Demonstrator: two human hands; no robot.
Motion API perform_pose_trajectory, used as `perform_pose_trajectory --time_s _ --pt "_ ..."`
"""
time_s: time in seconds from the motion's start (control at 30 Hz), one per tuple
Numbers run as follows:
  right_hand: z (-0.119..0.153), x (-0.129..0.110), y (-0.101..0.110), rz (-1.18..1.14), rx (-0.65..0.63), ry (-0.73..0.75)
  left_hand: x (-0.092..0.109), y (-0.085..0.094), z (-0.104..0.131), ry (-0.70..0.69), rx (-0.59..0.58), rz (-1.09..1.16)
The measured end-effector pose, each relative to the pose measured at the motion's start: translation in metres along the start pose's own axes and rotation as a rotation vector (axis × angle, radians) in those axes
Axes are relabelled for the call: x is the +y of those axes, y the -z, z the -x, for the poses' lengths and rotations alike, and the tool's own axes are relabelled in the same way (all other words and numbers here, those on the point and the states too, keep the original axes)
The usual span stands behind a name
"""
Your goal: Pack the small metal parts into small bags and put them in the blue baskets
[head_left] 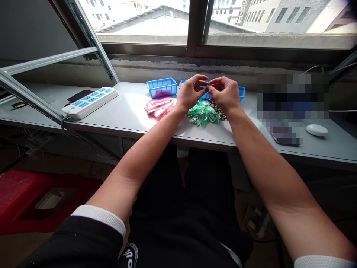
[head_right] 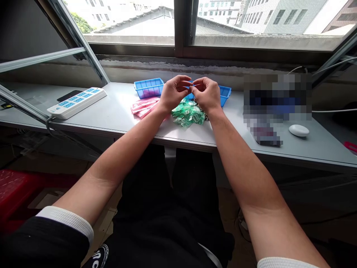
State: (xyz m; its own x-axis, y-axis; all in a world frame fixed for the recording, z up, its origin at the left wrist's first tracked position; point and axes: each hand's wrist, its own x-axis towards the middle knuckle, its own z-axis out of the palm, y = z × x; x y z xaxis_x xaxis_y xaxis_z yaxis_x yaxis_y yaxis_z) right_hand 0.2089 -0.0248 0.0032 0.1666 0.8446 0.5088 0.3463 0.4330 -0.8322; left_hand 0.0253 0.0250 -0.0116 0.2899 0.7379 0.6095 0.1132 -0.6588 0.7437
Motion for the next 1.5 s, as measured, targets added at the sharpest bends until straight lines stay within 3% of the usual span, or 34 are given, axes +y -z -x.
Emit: perform_pose_trajectory --time_s 0.33,0.73,0.8,1.0,1.2,1.5 --pt "0.012 -0.018 0.001 0.044 -0.006 0.056 0.008 -0.002 0.005 -0.006 0.014 -0.064" --pt "0.012 -0.025 -0.002 0.261 0.024 0.131 -0.012 0.0 -0.002 -0.059 0.118 -0.046" --pt "0.011 -0.024 -0.001 0.264 0.037 0.14 -0.013 0.0 -0.002 -0.056 0.123 -0.057" --pt "0.012 -0.021 0.002 0.258 0.007 0.163 -0.015 0.002 -0.001 -0.036 -0.018 -0.04" --pt "0.006 -0.011 0.001 0.252 0.018 0.19 -0.024 0.002 -0.005 0.048 0.008 0.069" --pt "-0.001 0.004 0.004 0.281 -0.001 0.164 -0.026 0.0 -0.007 -0.011 0.024 0.008"
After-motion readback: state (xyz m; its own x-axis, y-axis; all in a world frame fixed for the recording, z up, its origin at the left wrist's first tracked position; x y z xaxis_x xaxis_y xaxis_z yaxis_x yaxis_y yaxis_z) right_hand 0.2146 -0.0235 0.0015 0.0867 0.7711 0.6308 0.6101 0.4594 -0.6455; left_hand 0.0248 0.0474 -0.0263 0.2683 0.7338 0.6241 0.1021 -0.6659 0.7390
